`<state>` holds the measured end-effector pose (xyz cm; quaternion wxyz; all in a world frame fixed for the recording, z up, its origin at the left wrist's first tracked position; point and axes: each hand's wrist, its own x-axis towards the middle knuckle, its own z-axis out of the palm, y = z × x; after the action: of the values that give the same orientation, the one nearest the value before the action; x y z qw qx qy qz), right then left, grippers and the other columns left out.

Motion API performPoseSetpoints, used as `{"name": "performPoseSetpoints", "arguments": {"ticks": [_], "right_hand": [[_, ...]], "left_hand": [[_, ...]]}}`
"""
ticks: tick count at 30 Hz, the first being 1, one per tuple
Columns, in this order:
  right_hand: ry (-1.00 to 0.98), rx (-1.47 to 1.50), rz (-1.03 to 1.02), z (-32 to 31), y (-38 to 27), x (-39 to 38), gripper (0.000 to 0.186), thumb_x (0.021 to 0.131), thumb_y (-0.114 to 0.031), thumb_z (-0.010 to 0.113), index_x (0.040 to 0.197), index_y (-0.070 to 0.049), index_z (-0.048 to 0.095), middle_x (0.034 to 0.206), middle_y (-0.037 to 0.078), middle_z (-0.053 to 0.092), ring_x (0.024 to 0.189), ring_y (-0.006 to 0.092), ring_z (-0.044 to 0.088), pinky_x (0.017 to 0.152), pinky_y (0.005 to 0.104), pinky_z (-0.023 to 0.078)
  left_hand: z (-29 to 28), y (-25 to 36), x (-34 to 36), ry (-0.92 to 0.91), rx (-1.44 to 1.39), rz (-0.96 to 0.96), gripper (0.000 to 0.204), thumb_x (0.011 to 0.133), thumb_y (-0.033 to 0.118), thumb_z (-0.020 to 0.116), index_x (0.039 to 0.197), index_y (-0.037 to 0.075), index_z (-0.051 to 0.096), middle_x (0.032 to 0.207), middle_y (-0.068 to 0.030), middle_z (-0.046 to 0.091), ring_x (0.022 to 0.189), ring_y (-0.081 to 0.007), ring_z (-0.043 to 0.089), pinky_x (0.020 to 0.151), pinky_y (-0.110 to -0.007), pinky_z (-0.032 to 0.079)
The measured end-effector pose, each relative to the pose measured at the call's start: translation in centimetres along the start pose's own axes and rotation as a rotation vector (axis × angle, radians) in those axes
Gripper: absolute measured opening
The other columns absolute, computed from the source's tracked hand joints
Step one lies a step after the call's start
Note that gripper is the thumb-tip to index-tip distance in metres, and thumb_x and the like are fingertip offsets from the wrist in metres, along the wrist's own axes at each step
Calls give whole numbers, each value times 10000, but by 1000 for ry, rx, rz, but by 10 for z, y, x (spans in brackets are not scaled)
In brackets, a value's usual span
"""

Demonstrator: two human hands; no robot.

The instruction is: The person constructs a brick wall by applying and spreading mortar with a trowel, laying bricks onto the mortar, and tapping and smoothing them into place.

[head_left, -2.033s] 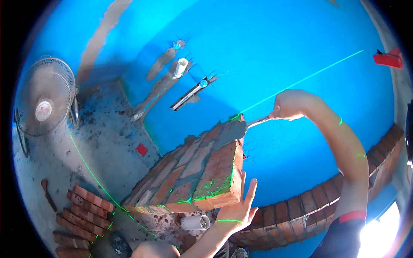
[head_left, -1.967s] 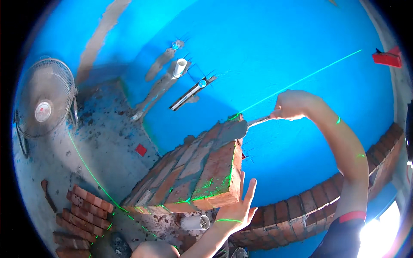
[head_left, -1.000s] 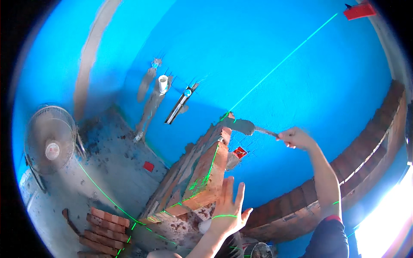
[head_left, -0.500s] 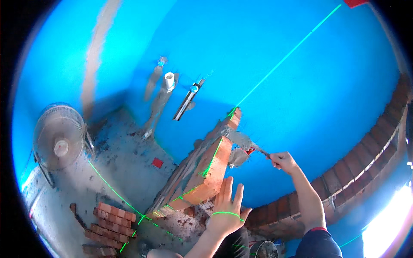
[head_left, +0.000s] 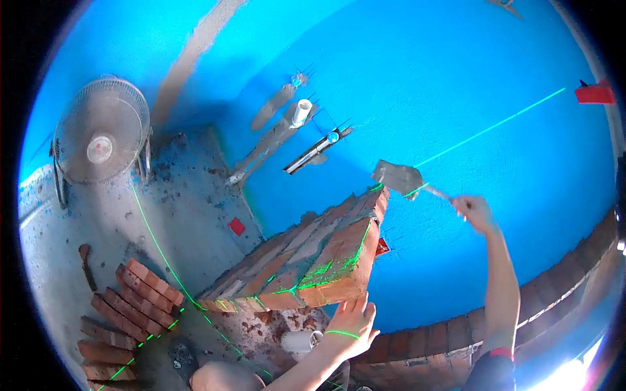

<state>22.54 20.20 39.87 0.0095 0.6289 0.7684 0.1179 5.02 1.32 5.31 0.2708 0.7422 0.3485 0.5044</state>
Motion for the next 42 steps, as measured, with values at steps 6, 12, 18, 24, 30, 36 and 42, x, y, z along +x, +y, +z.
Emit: {"name": "performPoseSetpoints", "arguments": {"ticks": [6, 12, 18, 24, 30, 36, 42], "right_hand": [[60, -840, -352, 6, -107, 83, 263, 929, -388, 593, 855, -155, 690, 838, 53, 654, 823, 267, 636, 802, 479, 454], [-69, -1018, -497, 51, -124, 115, 203, 932, -376, 595, 937, -191, 678, 890, 44, 633, 1010, 246, 605, 1009, 594, 304], [-182, -975, -449, 87, -131, 115, 240, 946, -382, 568, 941, -169, 679, 883, 58, 631, 1016, 259, 602, 1027, 602, 285], [-213, -935, -542, 95, -129, 111, 339, 947, -441, 540, 896, -151, 707, 873, 79, 645, 973, 275, 613, 995, 586, 304], [-257, -890, -531, 91, -145, 107, 452, 945, -516, 501, 815, -135, 705, 732, 99, 628, 830, 314, 618, 932, 542, 333], [-435, -699, -463, 96, -169, 87, 485, 933, -568, 508, 779, -144, 685, 688, 78, 613, 738, 297, 579, 859, 469, 343], [-556, -533, -428, 104, -192, 68, 429, 939, -554, 529, 865, -178, 721, 756, 53, 645, 807, 262, 581, 893, 439, 346]], "left_hand": [[24, -8, 3, -208, 85, -20, 447, 838, 332, 693, 1119, -3, 597, 1172, -182, 559, 1159, -334, 537, 956, -462, 457], [46, -16, 2, -187, 32, -86, 247, 791, 181, 658, 977, 22, 687, 1122, -174, 603, 1099, -354, 580, 929, -520, 456], [31, -18, 5, -213, 42, -91, 171, 759, 150, 643, 877, 30, 667, 965, -181, 661, 910, -322, 666, 810, -445, 527], [37, -16, 9, -311, 21, -87, 175, 791, 134, 645, 914, 32, 716, 1034, -187, 681, 1014, -335, 655, 835, -489, 520], [46, -20, 7, -158, 20, -151, 162, 814, 127, 623, 906, 37, 721, 970, -168, 708, 942, -315, 687, 825, -441, 542], [48, -19, 7, -122, -56, -229, 167, 824, 129, 613, 910, 34, 721, 968, -156, 715, 923, -312, 692, 814, -441, 547], [51, -19, 7, -170, -78, -207, 174, 835, 128, 602, 921, 43, 726, 957, -165, 714, 928, -314, 692, 819, -435, 545]]}}
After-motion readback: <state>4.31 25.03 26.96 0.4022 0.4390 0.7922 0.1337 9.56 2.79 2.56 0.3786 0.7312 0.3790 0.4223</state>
